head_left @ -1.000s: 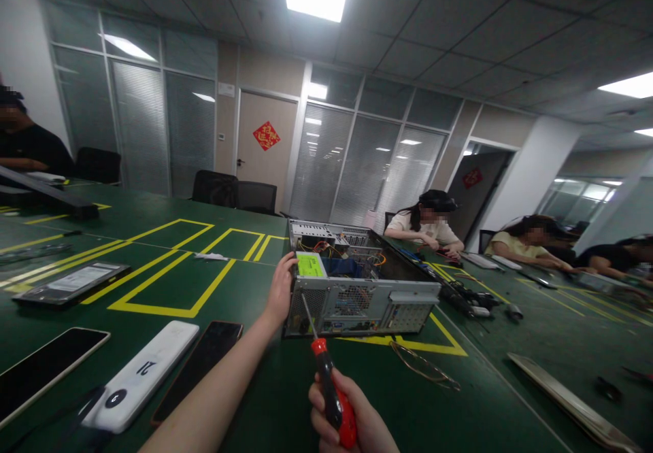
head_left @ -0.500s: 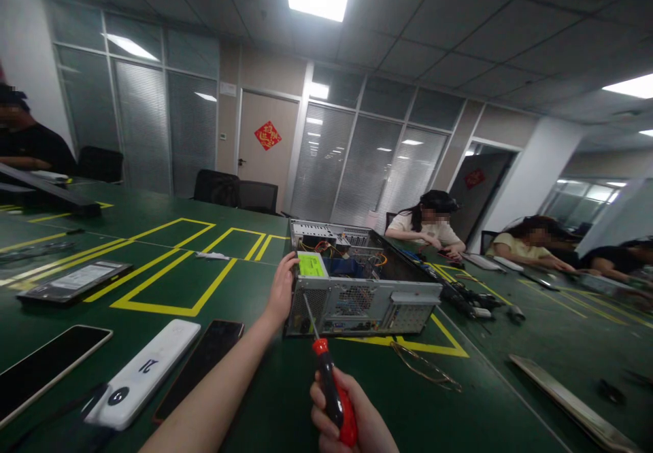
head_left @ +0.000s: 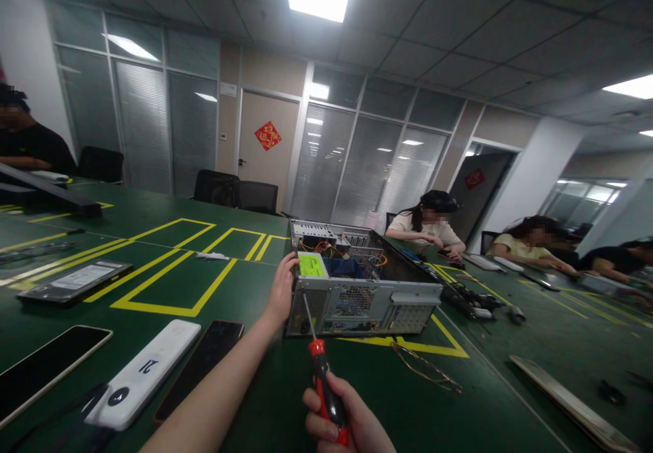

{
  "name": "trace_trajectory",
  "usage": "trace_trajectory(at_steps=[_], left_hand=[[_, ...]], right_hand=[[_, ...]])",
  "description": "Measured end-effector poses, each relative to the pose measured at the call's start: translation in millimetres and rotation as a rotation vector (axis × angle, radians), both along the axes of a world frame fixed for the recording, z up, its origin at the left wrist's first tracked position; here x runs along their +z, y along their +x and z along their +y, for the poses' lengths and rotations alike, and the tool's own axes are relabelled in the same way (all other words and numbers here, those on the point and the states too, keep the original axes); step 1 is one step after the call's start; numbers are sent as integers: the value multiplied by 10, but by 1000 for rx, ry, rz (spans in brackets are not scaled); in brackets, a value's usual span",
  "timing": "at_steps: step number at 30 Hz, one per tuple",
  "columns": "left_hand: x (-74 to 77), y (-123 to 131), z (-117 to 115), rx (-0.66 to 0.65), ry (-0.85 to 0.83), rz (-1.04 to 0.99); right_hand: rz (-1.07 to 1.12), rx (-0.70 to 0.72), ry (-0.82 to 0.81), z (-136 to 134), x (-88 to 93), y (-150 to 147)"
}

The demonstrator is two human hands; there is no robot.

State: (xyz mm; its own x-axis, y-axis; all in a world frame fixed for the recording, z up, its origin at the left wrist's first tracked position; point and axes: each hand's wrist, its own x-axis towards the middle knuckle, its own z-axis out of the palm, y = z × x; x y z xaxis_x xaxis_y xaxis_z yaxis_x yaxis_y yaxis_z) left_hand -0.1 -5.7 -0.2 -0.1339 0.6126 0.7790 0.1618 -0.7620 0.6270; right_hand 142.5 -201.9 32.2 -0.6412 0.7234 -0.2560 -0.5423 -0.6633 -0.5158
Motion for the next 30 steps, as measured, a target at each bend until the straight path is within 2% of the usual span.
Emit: trace_trajectory(at_steps=[5,8,12,17,21,26,30], left_hand=[[0,-1,0,3,5,5],[-4,4,6,3,4,2],[-5,10,11,-7,15,2],[-11,10,18,-9,10,3],[-19,9,27,-4,9,-2],[-16,8,18,-10,4,2],[-13,8,15,-9,-2,7]], right_hand=[[3,-97,-70,-1,-35,-11],[-40,-47,-42,26,-93,-1],[37,6,15,31,-92,49],[45,-38,-8,-17,-30,55],[-2,-125,-73,-11,-49,14],[12,16,8,38,-106,32],[57,-6,13,13,-74,63]])
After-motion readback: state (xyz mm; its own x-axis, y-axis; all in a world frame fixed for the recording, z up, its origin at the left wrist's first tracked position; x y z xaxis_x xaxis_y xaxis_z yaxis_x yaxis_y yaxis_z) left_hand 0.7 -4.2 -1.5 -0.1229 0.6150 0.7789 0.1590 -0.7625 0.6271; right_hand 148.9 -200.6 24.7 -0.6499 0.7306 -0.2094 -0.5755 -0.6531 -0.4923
